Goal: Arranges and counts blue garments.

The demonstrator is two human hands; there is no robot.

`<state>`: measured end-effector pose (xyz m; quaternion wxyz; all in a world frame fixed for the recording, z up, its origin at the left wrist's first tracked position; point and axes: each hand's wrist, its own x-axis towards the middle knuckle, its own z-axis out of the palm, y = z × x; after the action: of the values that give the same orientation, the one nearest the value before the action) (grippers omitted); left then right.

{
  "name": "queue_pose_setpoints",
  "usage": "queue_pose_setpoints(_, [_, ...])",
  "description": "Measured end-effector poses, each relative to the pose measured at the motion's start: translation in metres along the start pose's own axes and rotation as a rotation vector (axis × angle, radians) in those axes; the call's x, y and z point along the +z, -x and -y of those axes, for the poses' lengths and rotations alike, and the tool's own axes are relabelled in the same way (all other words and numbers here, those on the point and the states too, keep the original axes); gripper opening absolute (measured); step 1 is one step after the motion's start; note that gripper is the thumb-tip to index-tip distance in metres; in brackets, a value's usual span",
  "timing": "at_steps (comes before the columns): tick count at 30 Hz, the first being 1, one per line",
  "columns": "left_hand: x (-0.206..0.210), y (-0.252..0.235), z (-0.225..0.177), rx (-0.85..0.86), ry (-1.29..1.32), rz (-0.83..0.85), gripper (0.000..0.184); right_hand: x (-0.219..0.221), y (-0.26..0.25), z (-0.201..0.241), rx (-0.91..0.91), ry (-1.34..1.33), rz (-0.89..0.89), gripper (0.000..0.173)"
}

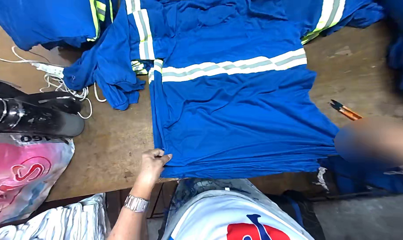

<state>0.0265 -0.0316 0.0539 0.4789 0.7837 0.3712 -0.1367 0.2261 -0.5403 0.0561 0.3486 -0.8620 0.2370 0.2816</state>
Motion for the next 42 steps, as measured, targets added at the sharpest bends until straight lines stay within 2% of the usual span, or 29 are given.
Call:
queue_pose_setpoints(3, [0.004,-0.001,-0.004,0.063,-0.202,0.039,0.014,-0.006,-0.006,-0.007,0.027,-0.039,0.051,0.01])
queue_pose_setpoints(8, [0.003,-0.006,-0.006,0.084,-0.28,0.084,0.015,-0.003,-0.003,-0.002,0.069,0.033,0.066,0.017])
queue_pose_setpoints(11, [-0.012,-0.005,-0.009,0.055,-0.028,0.171,0.012,-0.008,-0.003,-0.001,0.046,0.066,0.126,0.019])
queue_pose_setpoints(13, [-0.027,-0.002,-0.015,0.049,0.186,0.152,0.01,-0.022,-0.002,-0.002,-0.081,-0.011,0.142,0.017])
queue_pose_setpoints(16, [-0.043,0.0,-0.013,0.04,0.481,0.102,0.011,-0.043,-0.001,-0.007,-0.457,-0.48,0.172,0.022])
queue_pose_setpoints(17, [-0.046,0.0,-0.008,0.03,0.553,0.108,0.012,-0.041,0.003,-0.006,-0.525,-0.571,0.182,0.025])
queue_pose_setpoints(19, [-0.047,-0.003,0.004,-0.005,0.514,0.092,0.012,-0.026,0.017,0.0,-0.49,-0.495,0.136,0.024])
queue_pose_setpoints(22, [-0.05,-0.005,0.011,-0.037,0.371,0.06,0.011,-0.009,0.022,0.013,-0.27,-0.014,0.082,0.008])
queue_pose_setpoints(23, [-0.053,-0.003,0.007,-0.024,0.4,0.058,0.011,-0.012,0.023,0.017,-0.269,-0.028,0.084,0.006])
queue_pose_setpoints(26, [-0.064,-0.001,0.003,0.03,0.583,0.048,0.016,-0.025,0.027,0.031,-0.554,-0.463,0.134,0.015])
queue_pose_setpoints(28, [-0.067,-0.004,0.008,-0.014,0.619,0.065,0.017,-0.022,0.03,0.039,-0.607,-0.591,0.169,0.017])
queue_pose_setpoints(29, [-0.067,-0.008,0.013,-0.051,0.591,0.088,0.017,-0.017,0.032,0.041,-0.554,-0.493,0.131,0.016])
queue_pose_setpoints(31, [-0.065,-0.012,0.023,-0.089,0.486,0.123,0.016,0.0,0.03,0.044,-0.325,-0.119,0.068,0.01])
queue_pose_setpoints(32, [-0.064,-0.013,0.025,-0.07,0.46,0.122,0.015,0.007,0.026,0.045,-0.218,-0.025,0.071,0.015])
queue_pose_setpoints(33, [-0.065,-0.012,0.025,-0.028,0.473,0.11,0.015,0.008,0.024,0.046,-0.183,-0.056,0.094,0.022])
queue_pose_setpoints(34, [-0.066,-0.009,0.023,0.026,0.524,0.084,0.016,0.006,0.025,0.047,-0.23,-0.183,0.127,0.023])
queue_pose_setpoints(37, [-0.074,-0.005,0.018,0.119,0.672,0.001,0.022,-0.003,0.032,0.052,-0.486,-0.621,0.295,0.031])
queue_pose_setpoints(38, [-0.073,-0.008,0.021,0.09,0.654,-0.018,0.022,0.0,0.032,0.048,-0.484,-0.624,0.289,0.032])
queue_pose_setpoints(39, [-0.072,-0.011,0.027,0.038,0.608,-0.016,0.019,0.005,0.029,0.041,-0.422,-0.516,0.246,0.029])
queue_pose_setpoints(42, [-0.065,-0.016,0.043,-0.092,0.514,0.094,0.011,0.027,0.014,0.026,-0.092,-0.165,0.11,0.004])
